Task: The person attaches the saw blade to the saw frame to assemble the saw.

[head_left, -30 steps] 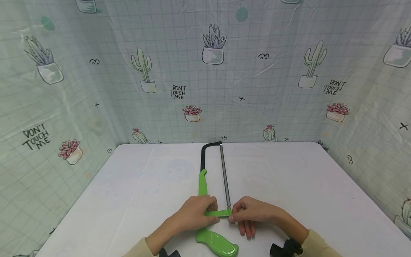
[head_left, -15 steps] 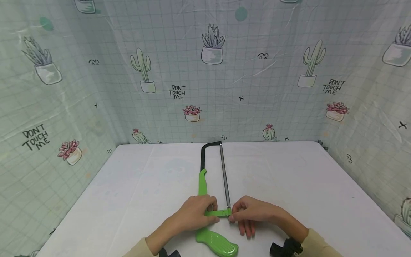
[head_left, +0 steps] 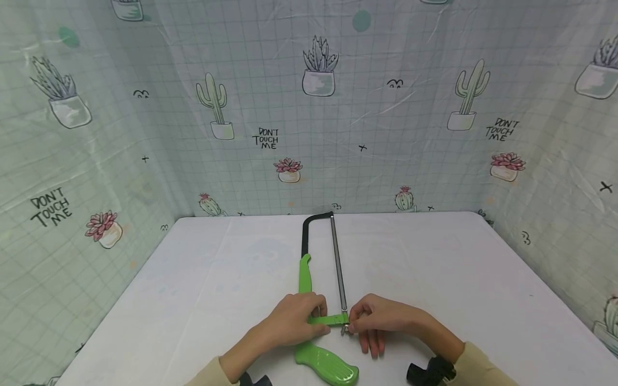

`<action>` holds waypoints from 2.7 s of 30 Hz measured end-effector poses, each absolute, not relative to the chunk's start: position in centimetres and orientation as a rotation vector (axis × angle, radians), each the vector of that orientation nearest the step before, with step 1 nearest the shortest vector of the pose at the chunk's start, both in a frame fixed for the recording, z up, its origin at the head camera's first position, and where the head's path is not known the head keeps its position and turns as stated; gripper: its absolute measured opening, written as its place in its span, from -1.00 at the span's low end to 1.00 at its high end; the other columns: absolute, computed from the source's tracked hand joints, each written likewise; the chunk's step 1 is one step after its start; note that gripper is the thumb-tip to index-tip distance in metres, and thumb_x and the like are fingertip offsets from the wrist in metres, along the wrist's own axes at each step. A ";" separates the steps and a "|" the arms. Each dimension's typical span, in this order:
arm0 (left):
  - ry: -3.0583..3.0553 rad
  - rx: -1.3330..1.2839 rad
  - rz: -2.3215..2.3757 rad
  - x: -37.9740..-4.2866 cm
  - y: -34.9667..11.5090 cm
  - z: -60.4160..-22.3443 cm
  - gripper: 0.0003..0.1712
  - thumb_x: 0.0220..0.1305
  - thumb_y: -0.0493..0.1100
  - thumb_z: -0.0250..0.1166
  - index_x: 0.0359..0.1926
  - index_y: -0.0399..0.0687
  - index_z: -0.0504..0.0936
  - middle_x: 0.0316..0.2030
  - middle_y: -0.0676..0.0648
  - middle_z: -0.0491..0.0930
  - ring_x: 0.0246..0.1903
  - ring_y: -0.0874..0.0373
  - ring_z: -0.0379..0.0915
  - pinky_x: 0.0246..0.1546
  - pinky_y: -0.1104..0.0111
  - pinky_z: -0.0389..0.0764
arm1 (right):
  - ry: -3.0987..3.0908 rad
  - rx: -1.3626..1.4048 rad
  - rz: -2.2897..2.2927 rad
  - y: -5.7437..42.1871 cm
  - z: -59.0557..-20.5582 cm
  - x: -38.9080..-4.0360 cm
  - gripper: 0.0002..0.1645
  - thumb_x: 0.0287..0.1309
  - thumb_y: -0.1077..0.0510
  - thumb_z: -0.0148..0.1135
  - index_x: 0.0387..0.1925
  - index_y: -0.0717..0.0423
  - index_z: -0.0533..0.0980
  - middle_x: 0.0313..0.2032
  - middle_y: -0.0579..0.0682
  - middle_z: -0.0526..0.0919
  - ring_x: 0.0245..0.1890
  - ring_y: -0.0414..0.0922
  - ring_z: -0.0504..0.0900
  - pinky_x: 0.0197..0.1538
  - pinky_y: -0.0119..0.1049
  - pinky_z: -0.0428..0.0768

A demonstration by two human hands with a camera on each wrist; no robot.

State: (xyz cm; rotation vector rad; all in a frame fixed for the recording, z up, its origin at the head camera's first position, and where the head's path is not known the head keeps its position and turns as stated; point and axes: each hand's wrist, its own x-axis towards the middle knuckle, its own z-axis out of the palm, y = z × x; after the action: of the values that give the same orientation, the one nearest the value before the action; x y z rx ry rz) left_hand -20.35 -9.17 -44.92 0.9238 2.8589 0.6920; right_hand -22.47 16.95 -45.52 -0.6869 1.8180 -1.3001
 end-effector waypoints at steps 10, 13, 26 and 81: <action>2.847 0.907 0.694 -20.4 -9.2 -44.9 -0.72 0.18 0.16 0.48 -0.25 0.18 0.63 -0.42 0.26 0.51 -0.45 0.40 0.35 -0.38 0.47 0.37 | 1.804 -0.685 -1.302 17.0 -45.6 -22.5 -0.84 0.29 0.18 0.20 -0.26 0.23 0.57 -0.54 0.18 0.73 -0.70 -0.28 0.67 -0.62 -0.42 0.58; 2.849 0.907 0.692 -20.4 -9.2 -44.9 -0.73 0.18 0.16 0.48 -0.26 0.19 0.63 -0.42 0.26 0.51 -0.45 0.40 0.35 -0.38 0.47 0.37 | 1.800 -0.682 -1.305 17.0 -45.6 -22.5 -0.84 0.29 0.18 0.20 -0.26 0.23 0.57 -0.54 0.16 0.73 -0.69 -0.28 0.67 -0.62 -0.42 0.58; 2.852 0.906 0.693 -20.3 -9.2 -44.8 -0.72 0.18 0.16 0.48 -0.25 0.19 0.63 -0.41 0.26 0.53 -0.44 0.41 0.36 -0.37 0.48 0.38 | 1.790 -0.679 -1.305 17.0 -45.4 -22.5 -0.85 0.29 0.20 0.20 -0.25 0.24 0.57 -0.55 0.11 0.73 -0.69 -0.28 0.68 -0.61 -0.42 0.58; 2.851 0.924 0.698 -20.4 -9.2 -44.8 -0.73 0.17 0.14 0.48 -0.27 0.18 0.63 -0.41 0.26 0.54 -0.45 0.42 0.35 -0.38 0.48 0.37 | 1.783 -0.697 -1.310 17.0 -45.7 -22.6 -0.88 0.32 0.21 0.20 -0.23 0.23 0.56 -0.57 0.02 0.72 -0.69 -0.29 0.67 -0.62 -0.43 0.57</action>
State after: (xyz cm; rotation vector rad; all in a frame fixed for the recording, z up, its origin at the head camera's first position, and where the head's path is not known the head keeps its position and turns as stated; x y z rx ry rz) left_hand -20.39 -9.16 -44.79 0.9238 2.8513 0.6979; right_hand -22.58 17.04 -45.73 -0.6966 1.7835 -1.3101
